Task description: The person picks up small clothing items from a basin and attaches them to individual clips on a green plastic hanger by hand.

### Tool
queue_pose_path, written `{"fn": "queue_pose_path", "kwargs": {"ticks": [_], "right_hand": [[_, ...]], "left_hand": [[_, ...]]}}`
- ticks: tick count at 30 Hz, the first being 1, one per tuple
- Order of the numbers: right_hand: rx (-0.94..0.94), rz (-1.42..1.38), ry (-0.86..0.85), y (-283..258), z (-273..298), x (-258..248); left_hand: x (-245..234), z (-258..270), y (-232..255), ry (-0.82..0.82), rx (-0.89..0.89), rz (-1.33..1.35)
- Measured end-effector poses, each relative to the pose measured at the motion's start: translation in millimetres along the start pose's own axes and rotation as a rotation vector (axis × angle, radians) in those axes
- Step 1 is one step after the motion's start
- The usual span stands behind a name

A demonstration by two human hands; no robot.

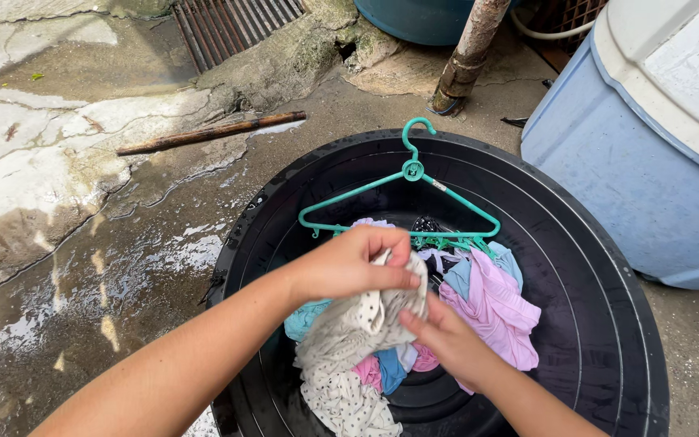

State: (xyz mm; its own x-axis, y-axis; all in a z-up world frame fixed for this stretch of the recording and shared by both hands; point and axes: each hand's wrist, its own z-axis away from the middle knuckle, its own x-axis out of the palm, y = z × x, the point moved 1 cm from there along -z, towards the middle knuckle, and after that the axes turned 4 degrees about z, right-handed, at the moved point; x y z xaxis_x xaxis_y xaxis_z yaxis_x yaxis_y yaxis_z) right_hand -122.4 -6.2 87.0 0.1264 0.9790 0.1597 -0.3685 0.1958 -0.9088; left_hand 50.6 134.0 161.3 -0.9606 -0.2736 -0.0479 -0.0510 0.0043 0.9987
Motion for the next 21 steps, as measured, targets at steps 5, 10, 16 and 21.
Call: {"fn": "queue_pose_path", "kwargs": {"ticks": [5,10,16,21], "right_hand": [[-0.266,-0.331,0.159,-69,15,-20],[-0.15,-0.447,0.263,-103,33,-38],[0.114,-0.349,0.413,-149,65,-73],[0.167,-0.363,0.459,-134,68,-91]], "left_hand": [[-14,-7,29,0.069,0.071,-0.06],[18,-13,43,0.004,0.064,-0.194],[47,-24,67,-0.095,0.397,-0.379],[49,-39,63,0.142,0.554,-0.721]]}}
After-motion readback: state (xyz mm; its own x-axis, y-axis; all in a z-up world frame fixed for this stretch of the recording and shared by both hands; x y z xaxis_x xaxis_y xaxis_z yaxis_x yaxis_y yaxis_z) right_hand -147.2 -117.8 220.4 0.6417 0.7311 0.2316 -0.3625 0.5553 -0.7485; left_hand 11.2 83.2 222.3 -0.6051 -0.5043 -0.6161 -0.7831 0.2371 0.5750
